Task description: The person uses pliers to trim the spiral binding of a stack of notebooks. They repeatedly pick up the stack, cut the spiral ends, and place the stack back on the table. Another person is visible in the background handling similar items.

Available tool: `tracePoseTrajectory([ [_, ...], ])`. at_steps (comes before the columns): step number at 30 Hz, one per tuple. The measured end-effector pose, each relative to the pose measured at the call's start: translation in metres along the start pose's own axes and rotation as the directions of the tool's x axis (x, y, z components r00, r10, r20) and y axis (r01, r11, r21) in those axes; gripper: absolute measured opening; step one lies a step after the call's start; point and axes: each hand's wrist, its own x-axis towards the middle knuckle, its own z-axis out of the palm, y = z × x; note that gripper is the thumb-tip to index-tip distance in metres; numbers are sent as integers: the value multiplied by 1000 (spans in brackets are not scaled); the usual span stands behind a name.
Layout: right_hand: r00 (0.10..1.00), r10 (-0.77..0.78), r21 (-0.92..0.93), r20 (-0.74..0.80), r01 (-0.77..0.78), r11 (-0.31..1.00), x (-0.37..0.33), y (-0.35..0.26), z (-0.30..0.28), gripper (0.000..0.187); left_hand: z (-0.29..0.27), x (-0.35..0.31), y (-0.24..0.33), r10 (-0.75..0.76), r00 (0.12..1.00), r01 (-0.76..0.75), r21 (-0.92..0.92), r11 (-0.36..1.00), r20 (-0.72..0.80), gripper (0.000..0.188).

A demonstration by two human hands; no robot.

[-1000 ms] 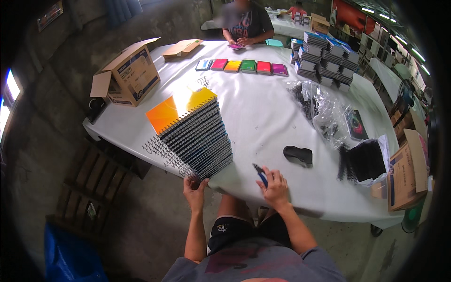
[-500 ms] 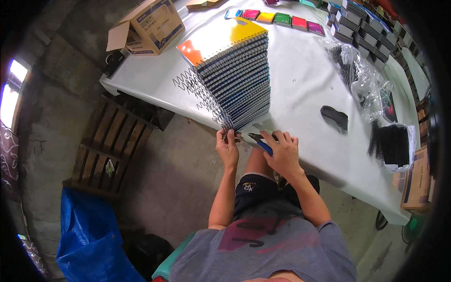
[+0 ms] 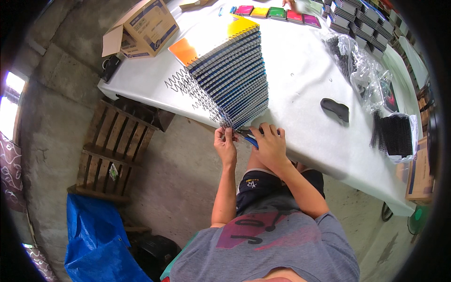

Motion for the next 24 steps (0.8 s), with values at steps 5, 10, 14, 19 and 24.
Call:
tracePoseTrajectory([
  [5, 999, -32, 56, 12, 31, 998, 3, 3, 8, 47, -2, 1, -1, -8, 1000, 8, -10, 1000, -1, 20],
  [10, 999, -32, 76, -25, 34, 997, 4, 6, 9, 43, -4, 1, -3, -9, 1000, 9, -42, 999, 1, 16],
  [14, 994, -52, 42, -95, 57, 998, 5, 6, 8, 42, -5, 2, -5, -14, 1000, 14, -29, 999, 8, 17],
  [19, 993, -85, 66, -78, 90, 994, 7, 5, 10, 38, -4, 0, -3, -4, 1000, 4, -15, 1000, 0, 20],
  [24, 997, -77, 36, -6, 77, 996, 11, 11, 17, 35, -2, 0, -5, -12, 1000, 11, -39, 999, -23, 15],
])
